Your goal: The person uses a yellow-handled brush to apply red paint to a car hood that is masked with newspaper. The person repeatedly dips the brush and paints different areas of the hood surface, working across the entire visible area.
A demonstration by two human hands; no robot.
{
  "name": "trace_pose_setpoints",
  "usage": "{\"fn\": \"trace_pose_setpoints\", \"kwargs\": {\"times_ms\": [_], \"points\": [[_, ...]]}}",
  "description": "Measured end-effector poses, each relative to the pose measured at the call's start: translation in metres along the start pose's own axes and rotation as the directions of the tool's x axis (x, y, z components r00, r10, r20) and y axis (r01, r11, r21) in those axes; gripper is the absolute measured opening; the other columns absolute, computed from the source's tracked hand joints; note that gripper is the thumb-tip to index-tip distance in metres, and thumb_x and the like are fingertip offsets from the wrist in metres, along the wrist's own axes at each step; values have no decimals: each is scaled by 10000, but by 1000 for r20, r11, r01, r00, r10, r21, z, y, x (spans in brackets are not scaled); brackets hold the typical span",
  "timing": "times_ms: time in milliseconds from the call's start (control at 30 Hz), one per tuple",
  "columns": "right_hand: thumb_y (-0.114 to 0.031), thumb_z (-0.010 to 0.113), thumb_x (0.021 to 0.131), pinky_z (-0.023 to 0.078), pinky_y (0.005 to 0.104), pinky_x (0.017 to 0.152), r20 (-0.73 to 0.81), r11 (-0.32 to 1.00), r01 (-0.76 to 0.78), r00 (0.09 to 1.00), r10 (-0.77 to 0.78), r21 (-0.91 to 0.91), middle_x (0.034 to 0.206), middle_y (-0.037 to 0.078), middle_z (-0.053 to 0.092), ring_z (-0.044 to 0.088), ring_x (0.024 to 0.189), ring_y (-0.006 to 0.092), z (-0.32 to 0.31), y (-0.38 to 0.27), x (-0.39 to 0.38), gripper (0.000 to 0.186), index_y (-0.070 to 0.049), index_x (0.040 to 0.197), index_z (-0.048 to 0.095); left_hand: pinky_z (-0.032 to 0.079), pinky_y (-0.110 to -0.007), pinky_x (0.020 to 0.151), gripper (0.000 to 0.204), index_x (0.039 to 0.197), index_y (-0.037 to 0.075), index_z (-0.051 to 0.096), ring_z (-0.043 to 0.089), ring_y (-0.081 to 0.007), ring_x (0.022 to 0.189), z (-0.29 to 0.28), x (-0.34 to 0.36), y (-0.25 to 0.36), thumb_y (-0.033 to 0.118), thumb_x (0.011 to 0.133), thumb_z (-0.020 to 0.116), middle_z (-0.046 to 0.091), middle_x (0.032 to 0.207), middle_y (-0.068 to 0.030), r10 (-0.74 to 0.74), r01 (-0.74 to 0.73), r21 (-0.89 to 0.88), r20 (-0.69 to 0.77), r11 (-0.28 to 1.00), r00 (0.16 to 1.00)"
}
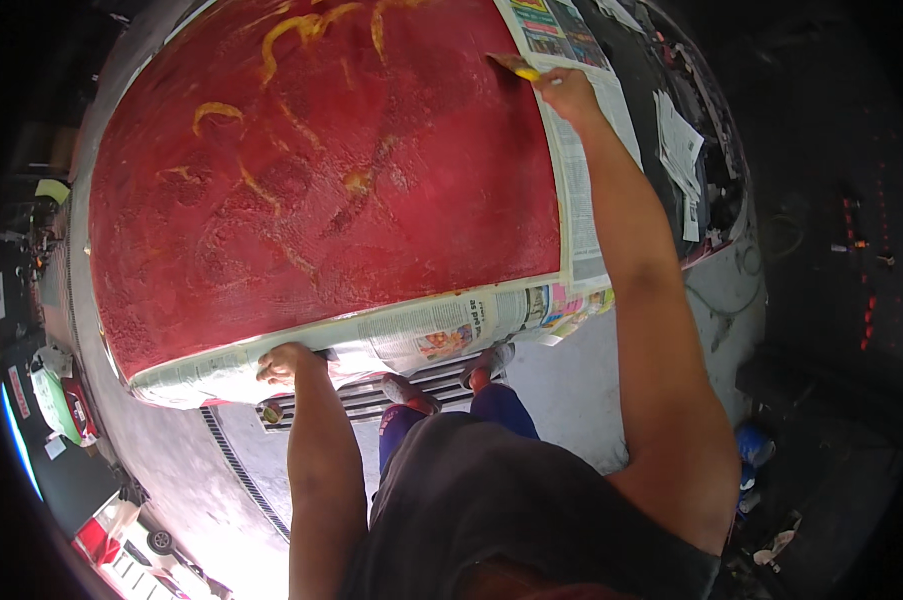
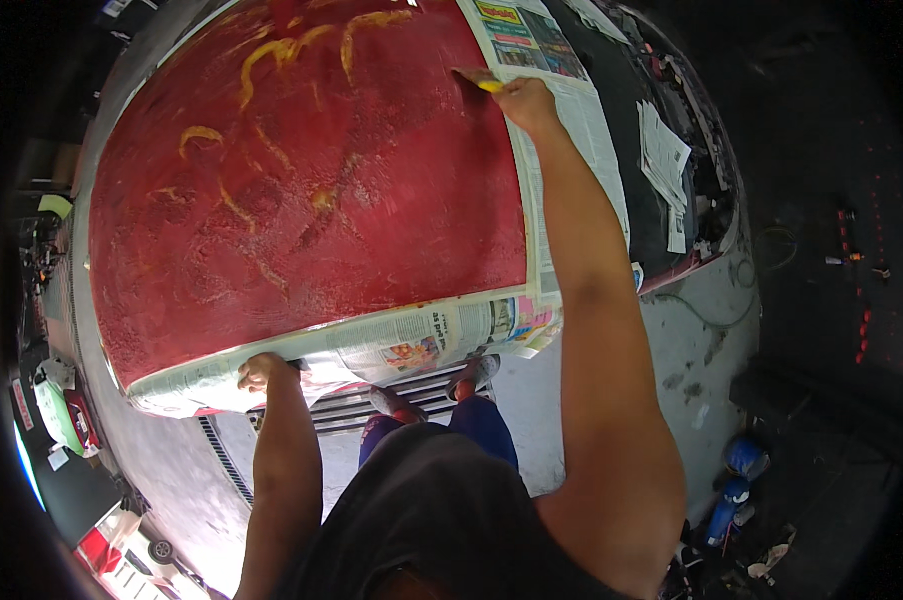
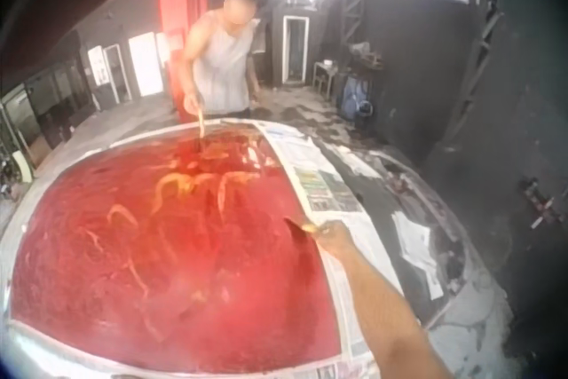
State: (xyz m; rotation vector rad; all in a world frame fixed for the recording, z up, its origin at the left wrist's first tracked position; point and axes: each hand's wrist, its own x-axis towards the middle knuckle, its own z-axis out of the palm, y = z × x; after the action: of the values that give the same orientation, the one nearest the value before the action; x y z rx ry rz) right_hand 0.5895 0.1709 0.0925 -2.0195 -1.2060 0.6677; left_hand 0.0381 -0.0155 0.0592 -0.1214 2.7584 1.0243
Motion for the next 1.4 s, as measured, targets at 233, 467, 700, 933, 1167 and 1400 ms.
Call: {"fn": "trace_pose_setpoints", "kwargs": {"times_ms": [233,467,700,933,1167,1400], "points": [[-200,670,804,551,410,807,351,933,164,935,-44,-321,854,210,729,715,823,342,-83,-12,-53,235,-29,940,758,419,-505,1161,656,1571,-19,97,394,-432,1394,-7,-7,5,400,1069,151,246,1588,-245,46,-48,19,71,999,996],[-242,669,889,488,323,704,79,945,314,948,-307,-97,850,131,725,656,767,167,5,-99,68,326,-44,1141,731,505,-581,1071,627,1579,67,75,423,-422,1373,-13,-25,14,428,1074,168,181,1619,-203,-41,80,-215,181,973,983],[-256,653,864,535,420,927,-15,903,417,907,-421,-108,1052,185,743,709,1009,343,106,-172,178,324,-161,1155,756,420,-589,1146,655,1614,129,-10,349,-413,1433,1,-3,4,459,1073,153,61,1678,-148,-88,164,-357,218,920,972],[-199,687,832,555,386,863,169,840,373,928,-333,-394,1015,171,751,727,951,306,62,-101,220,301,-151,1116,775,380,-571,1176,668,1616,125,-6,312,-403,1459,1,-4,-2,477,1071,151,51,1682,-141,-13,64,-267,190,962,982],[-168,677,857,540,374,709,258,824,299,947,-193,-481,860,149,722,694,749,229,-25,-35,168,263,-77,1086,769,400,-596,1154,686,1615,156,-54,314,-402,1453,0,-12,10,502,1061,156,32,1680,-133,-72,129,-273,209,953,975],[-236,611,873,481,350,647,241,930,267,948,-207,-251,711,113,680,619,667,176,-28,-53,191,311,-14,1035,755,384,-675,1128,658,1601,296,-110,306,-437,1442,-2,-25,19,550,1041,124,16,1675,-99,-133,222,-297,291,929,947]]}}
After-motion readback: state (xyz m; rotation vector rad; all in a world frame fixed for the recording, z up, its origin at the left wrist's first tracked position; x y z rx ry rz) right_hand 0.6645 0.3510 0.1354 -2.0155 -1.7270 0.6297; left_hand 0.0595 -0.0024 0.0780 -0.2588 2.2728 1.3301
